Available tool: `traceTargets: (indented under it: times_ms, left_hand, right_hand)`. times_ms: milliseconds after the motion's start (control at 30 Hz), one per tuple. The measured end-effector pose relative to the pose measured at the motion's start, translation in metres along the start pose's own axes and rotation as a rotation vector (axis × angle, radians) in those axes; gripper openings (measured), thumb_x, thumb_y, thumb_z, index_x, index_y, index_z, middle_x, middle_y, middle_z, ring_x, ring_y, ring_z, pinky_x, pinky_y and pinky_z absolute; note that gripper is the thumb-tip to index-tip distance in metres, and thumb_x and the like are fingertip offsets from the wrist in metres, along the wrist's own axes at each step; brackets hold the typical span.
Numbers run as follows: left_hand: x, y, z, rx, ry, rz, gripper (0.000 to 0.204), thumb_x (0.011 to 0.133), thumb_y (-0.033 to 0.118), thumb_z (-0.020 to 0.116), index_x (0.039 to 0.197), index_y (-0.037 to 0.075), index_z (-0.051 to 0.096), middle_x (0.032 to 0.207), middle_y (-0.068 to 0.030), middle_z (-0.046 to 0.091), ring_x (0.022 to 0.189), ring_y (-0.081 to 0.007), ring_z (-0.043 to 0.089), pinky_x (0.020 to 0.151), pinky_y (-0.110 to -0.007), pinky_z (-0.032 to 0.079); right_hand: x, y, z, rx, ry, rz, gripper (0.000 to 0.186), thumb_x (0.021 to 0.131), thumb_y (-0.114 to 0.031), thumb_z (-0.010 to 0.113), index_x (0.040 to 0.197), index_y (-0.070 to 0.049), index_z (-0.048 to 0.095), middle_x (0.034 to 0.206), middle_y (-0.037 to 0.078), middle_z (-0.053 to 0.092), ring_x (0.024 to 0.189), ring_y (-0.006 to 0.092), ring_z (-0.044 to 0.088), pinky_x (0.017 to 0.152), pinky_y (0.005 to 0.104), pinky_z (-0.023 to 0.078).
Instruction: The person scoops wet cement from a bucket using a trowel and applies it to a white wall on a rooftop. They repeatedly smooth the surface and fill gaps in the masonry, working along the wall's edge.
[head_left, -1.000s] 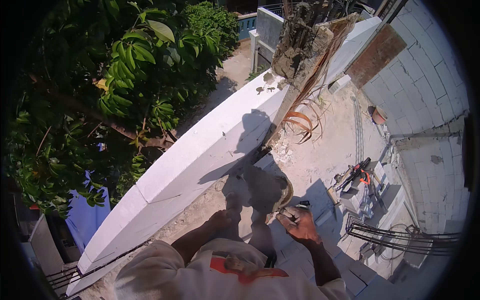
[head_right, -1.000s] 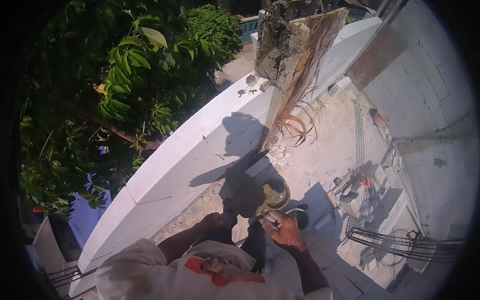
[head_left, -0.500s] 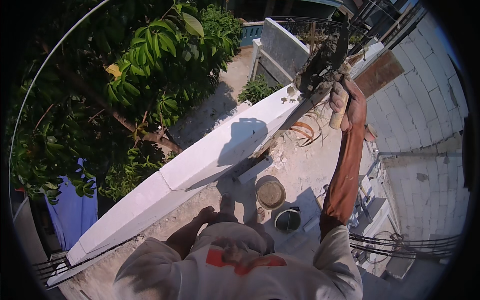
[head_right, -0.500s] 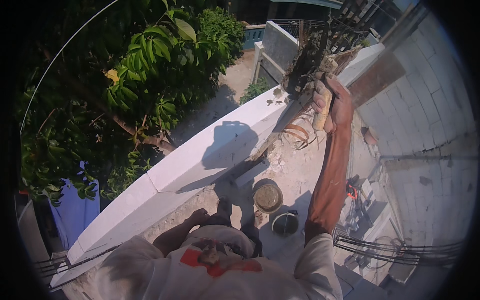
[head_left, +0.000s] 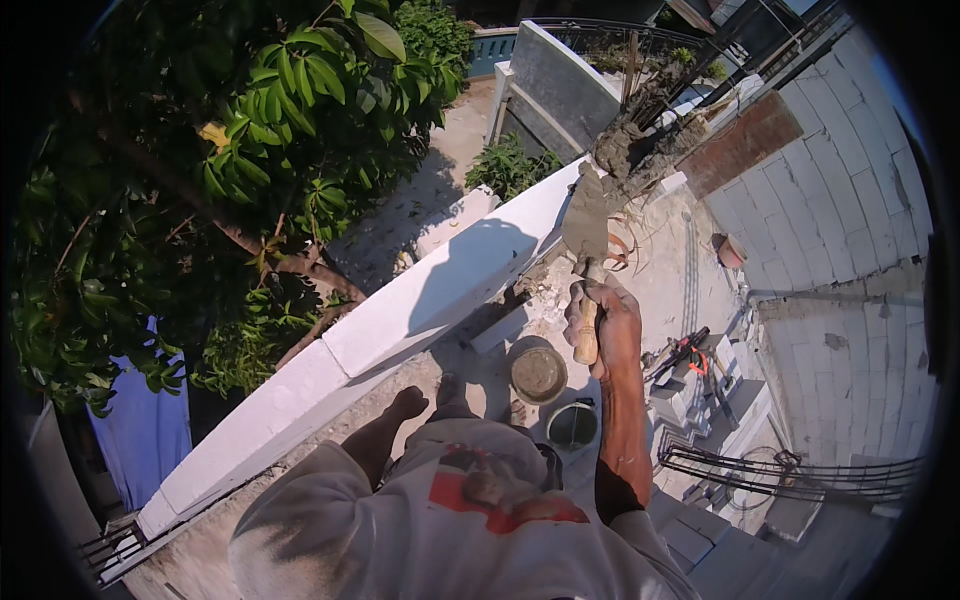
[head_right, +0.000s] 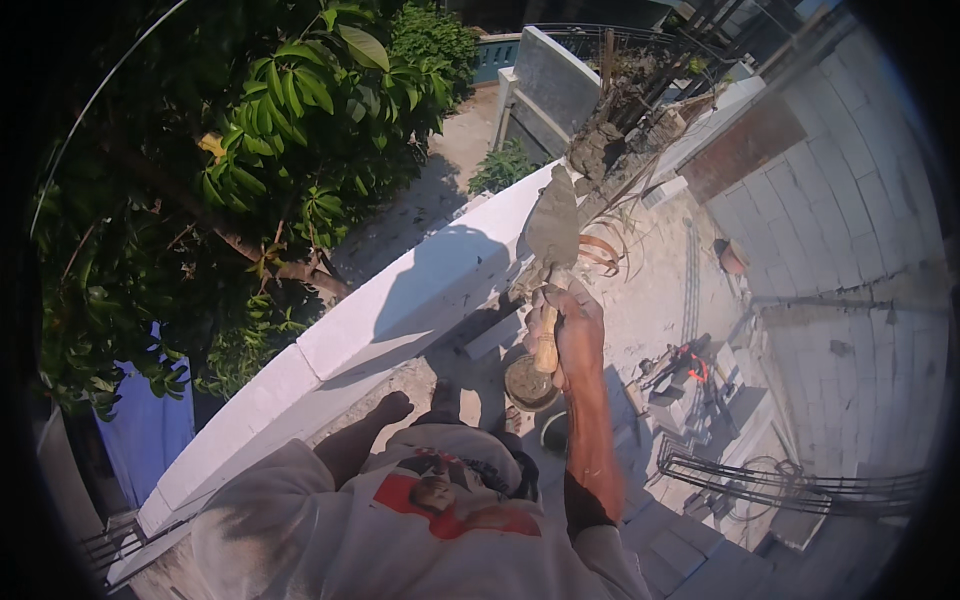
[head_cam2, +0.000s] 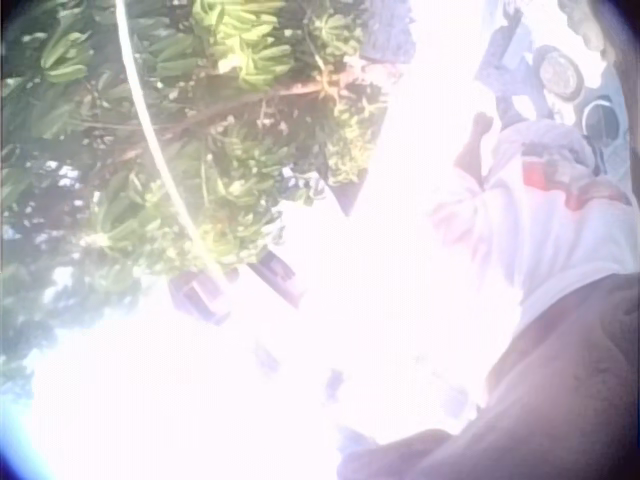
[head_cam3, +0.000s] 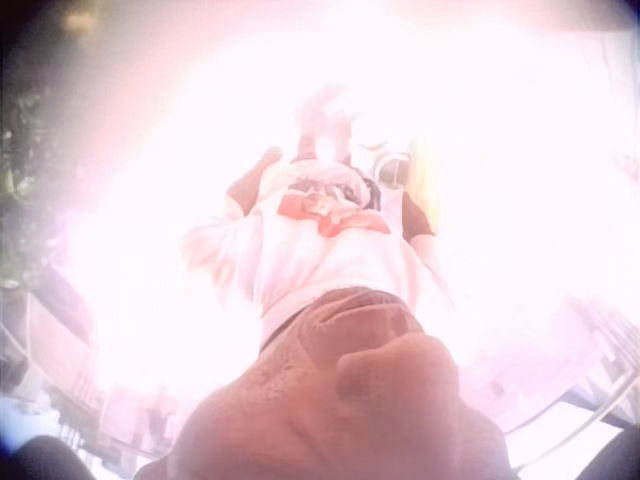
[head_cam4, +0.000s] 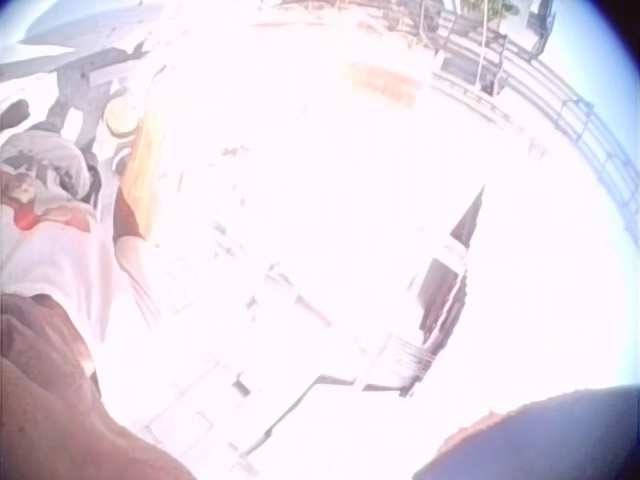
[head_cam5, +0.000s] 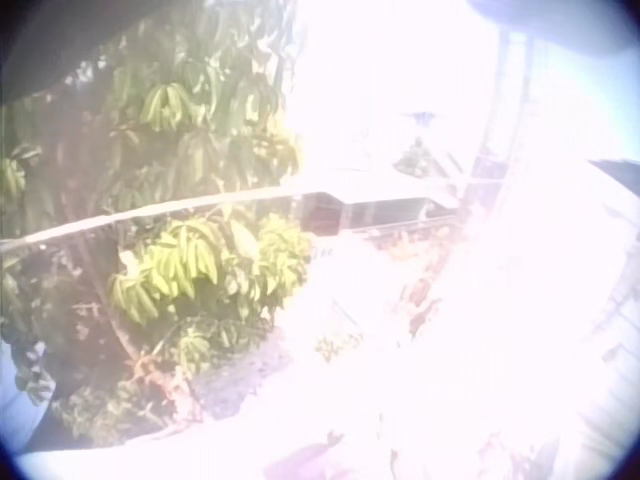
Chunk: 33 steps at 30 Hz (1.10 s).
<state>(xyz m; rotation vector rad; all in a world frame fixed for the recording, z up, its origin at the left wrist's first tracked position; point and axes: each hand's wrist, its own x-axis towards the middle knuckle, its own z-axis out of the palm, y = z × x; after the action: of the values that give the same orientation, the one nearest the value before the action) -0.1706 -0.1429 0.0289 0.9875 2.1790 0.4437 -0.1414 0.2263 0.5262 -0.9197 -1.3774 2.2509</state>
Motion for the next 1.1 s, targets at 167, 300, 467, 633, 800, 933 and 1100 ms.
traceTargets:
  times_ms: [167, 300, 467, 633, 800, 933, 1100]
  left_hand:
    - [0.03, -0.006, -0.007, 0.018, 0.079, 0.18, 0.03, 0.086, 0.03, 0.06, 0.08, 0.0, 0.067, 0.088, -0.025, 0.065, 0.089, -0.0429, 0.065, 0.078, -0.054, 0.052]
    - [0.036, 0.018, -0.033, -0.054, 0.104, 0.1, 0.023, 0.086, 0.028, 0.06, 0.08, 0.006, 0.066, 0.085, -0.0186, 0.062, 0.088, -0.038, 0.064, 0.074, -0.053, 0.05]
    - [0.015, 0.012, -0.036, -0.079, 0.076, 0.031, 0.024, 0.084, 0.028, 0.059, 0.08, 0.005, 0.066, 0.089, -0.0223, 0.064, 0.087, -0.0397, 0.063, 0.075, -0.055, 0.049]
    - [0.0, -0.03, -0.018, 0.026, -0.11, -0.102, 0.035, 0.082, 0.031, 0.06, 0.086, -0.001, 0.073, 0.1, -0.0275, 0.07, 0.098, -0.043, 0.068, 0.088, -0.051, 0.055]
    - [-0.014, -0.016, -0.039, -0.089, -0.138, -0.257, 0.036, 0.082, 0.033, 0.058, 0.085, 0.0, 0.073, 0.098, -0.0265, 0.07, 0.098, -0.0424, 0.068, 0.087, -0.051, 0.055]
    - [0.002, -0.033, -0.028, -0.004, 0.134, 0.001, 0.028, 0.083, 0.027, 0.059, 0.076, 0.002, 0.069, 0.087, -0.0225, 0.068, 0.088, -0.0414, 0.067, 0.079, -0.053, 0.054]
    - [0.003, 0.001, -0.048, 0.053, 0.063, 0.159, 0.024, 0.084, 0.022, 0.059, 0.07, 0.003, 0.064, 0.084, -0.0212, 0.066, 0.085, -0.0408, 0.065, 0.074, -0.053, 0.053]
  right_hand:
    - [0.034, -0.018, 0.009, 0.274, -0.078, 0.032, 0.013, 0.097, -0.009, 0.044, 0.102, 0.0, 0.052, 0.079, 0.01, 0.057, 0.052, 0.013, 0.048, 0.037, 0.0245, 0.043]
    - [0.069, -0.061, -0.009, 0.681, -0.182, 0.029, 0.016, 0.1, -0.008, 0.04, 0.103, 0.007, 0.045, 0.079, 0.012, 0.054, 0.053, 0.0128, 0.047, 0.036, 0.0236, 0.045]
    - [0.074, -0.075, -0.005, 0.813, -0.295, -0.083, 0.023, 0.101, -0.01, 0.039, 0.111, 0.009, 0.048, 0.081, 0.01, 0.053, 0.055, 0.0134, 0.048, 0.037, 0.0232, 0.045]
    - [0.064, -0.046, 0.022, 0.869, -0.434, -0.013, 0.027, 0.103, -0.014, 0.039, 0.115, 0.008, 0.048, 0.078, 0.01, 0.052, 0.053, 0.0126, 0.047, 0.036, 0.0237, 0.043]
    - [0.11, -0.076, -0.009, 1.006, -0.295, -0.031, 0.021, 0.105, -0.011, 0.036, 0.107, 0.008, 0.043, 0.074, 0.011, 0.051, 0.05, 0.0129, 0.046, 0.037, 0.0231, 0.044]
    - [0.09, -0.075, 0.029, 0.832, -0.28, -0.213, 0.016, 0.104, -0.01, 0.04, 0.107, 0.004, 0.046, 0.077, 0.009, 0.052, 0.052, 0.0127, 0.048, 0.041, 0.0234, 0.046]
    - [0.113, -0.041, 0.033, 0.809, -0.084, -0.11, 0.013, 0.102, -0.007, 0.045, 0.109, 0.003, 0.049, 0.084, 0.01, 0.054, 0.06, 0.0131, 0.052, 0.043, 0.0247, 0.046]
